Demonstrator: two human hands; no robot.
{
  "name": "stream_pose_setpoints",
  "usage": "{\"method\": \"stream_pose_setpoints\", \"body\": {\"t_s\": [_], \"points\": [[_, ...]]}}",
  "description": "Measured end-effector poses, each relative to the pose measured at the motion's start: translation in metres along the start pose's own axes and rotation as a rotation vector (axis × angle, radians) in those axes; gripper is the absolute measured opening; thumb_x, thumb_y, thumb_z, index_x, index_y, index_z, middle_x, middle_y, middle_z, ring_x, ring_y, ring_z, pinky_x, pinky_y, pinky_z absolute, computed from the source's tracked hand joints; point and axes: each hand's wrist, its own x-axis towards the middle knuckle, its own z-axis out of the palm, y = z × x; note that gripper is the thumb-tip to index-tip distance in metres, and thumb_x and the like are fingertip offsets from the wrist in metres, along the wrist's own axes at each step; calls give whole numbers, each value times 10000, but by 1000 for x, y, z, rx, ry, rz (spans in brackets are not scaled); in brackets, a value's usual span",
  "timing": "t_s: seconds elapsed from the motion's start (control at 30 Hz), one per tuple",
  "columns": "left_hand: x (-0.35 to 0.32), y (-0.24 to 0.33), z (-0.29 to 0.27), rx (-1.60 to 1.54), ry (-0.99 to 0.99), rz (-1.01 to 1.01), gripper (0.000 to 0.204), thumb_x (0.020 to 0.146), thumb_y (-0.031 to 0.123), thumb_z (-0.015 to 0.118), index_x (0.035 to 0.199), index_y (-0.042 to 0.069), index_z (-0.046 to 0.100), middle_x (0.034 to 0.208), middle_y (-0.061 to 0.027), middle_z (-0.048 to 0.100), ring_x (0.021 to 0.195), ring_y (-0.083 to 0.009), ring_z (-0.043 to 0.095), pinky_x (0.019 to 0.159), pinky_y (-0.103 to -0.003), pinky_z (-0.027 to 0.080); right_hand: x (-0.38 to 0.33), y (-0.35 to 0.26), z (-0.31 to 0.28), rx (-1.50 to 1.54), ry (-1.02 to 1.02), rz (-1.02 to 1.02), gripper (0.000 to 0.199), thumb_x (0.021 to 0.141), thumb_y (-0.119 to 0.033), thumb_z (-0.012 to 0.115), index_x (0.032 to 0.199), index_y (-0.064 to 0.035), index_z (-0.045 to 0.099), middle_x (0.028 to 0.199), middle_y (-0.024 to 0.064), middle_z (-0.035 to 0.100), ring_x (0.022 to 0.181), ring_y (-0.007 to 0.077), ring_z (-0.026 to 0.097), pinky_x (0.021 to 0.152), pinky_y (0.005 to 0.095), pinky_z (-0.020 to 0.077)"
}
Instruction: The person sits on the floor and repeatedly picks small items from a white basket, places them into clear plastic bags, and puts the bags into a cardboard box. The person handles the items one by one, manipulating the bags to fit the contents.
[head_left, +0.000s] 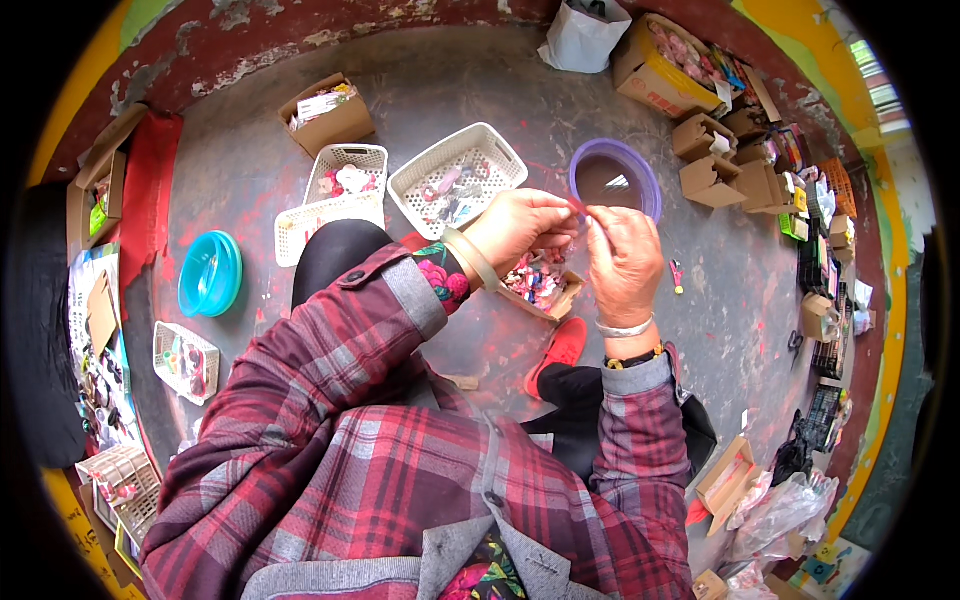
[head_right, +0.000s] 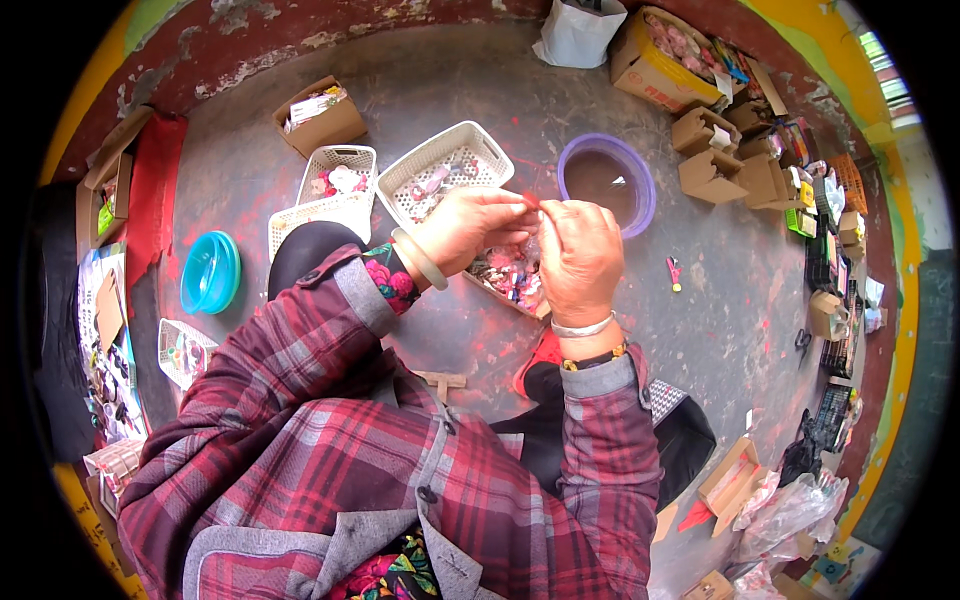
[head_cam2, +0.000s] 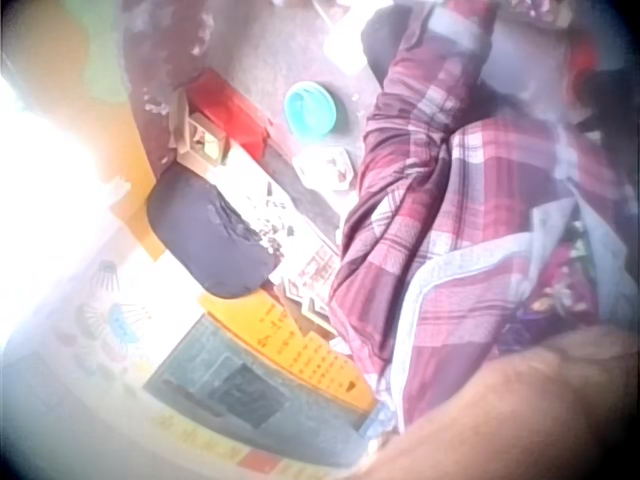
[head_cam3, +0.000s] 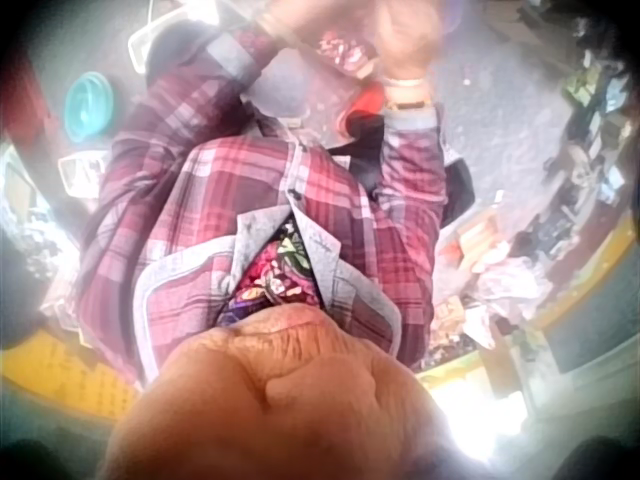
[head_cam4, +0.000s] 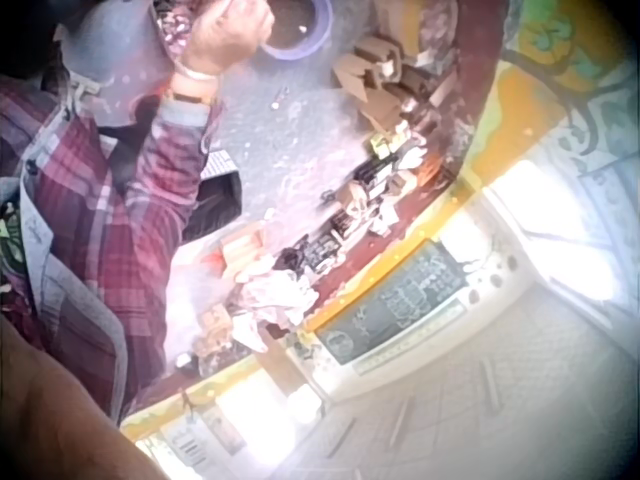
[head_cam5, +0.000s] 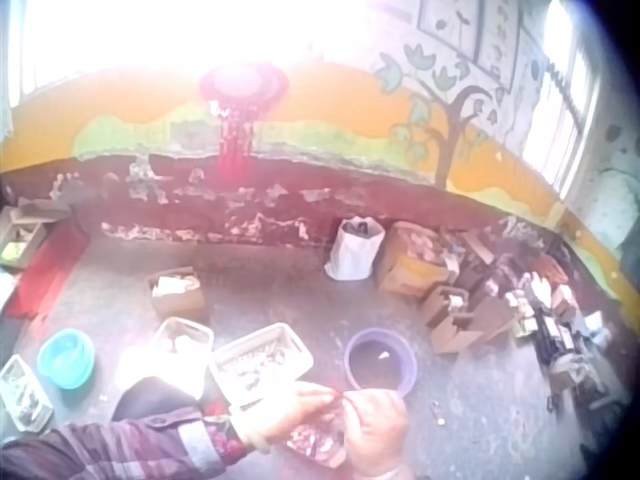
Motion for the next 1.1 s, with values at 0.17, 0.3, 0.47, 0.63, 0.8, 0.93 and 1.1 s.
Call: {"method": "stream_pose_setpoints", "body": {"t_s": [0.17, 0.3, 0.47, 0.63, 0.8, 0.93, 1.1], "points": [[-4, 2, 6, 275, -42, 51, 222, 888, 82, 530, 1044, -68, 581, 882, -105, 639, 757, -136, 616, 685, -245, 517, -2, 4, 5, -112, -53, -52, 94, 740, -112, 626, 831, -90, 637, 785, 33, 594, 757, 213, 557, 675, 342, 411], [-8, 3, 11, 561, 12, 164, 213, 871, 83, 548, 1017, -60, 610, 815, -99, 652, 719, -112, 610, 651, -237, 506, -3, 2, 5, -205, -88, -89, 74, 735, -134, 626, 798, -95, 626, 762, 28, 578, 750, 208, 550, 673, 346, 404], [-9, -2, 9, 798, 56, 322, 221, 850, 96, 574, 1013, -45, 622, 844, -99, 666, 745, -116, 613, 670, -246, 500, 0, -5, 5, -312, -96, -156, 49, 715, -133, 620, 740, -100, 593, 737, 27, 557, 732, 213, 539, 671, 351, 401], [-8, -3, 10, 828, 44, 360, 208, 853, 103, 573, 991, -42, 629, 838, -92, 666, 744, -123, 615, 667, -252, 501, 0, -1, 7, -234, -40, -102, 68, 684, -119, 627, 721, -101, 573, 729, 31, 546, 723, 234, 526, 660, 365, 399], [-2, -3, 4, 606, 32, 166, 186, 871, 97, 549, 977, -30, 635, 832, -78, 651, 720, -123, 609, 654, -255, 506, 2, 11, 1, 131, 1, 224, 57, 691, -36, 615, 728, -76, 598, 717, 46, 563, 678, 173, 563, 620, 280, 438], [-2, 1, 1, 274, -34, 41, 197, 889, 91, 520, 1001, -45, 606, 890, -104, 633, 751, -148, 609, 690, -278, 515, 0, 38, -11, 650, 34, 680, 40, 760, -15, 601, 775, -36, 632, 733, -40, 586, 689, 37, 520, 620, 195, 427], [-5, 5, 0, 148, -63, -47, 212, 901, 108, 511, 1019, -52, 585, 927, -125, 625, 788, -167, 614, 717, -291, 519, 3, 28, -24, 344, -49, 351, 34, 785, -21, 610, 805, -25, 638, 750, -3, 600, 670, 57, 544, 605, 191, 421]]}}
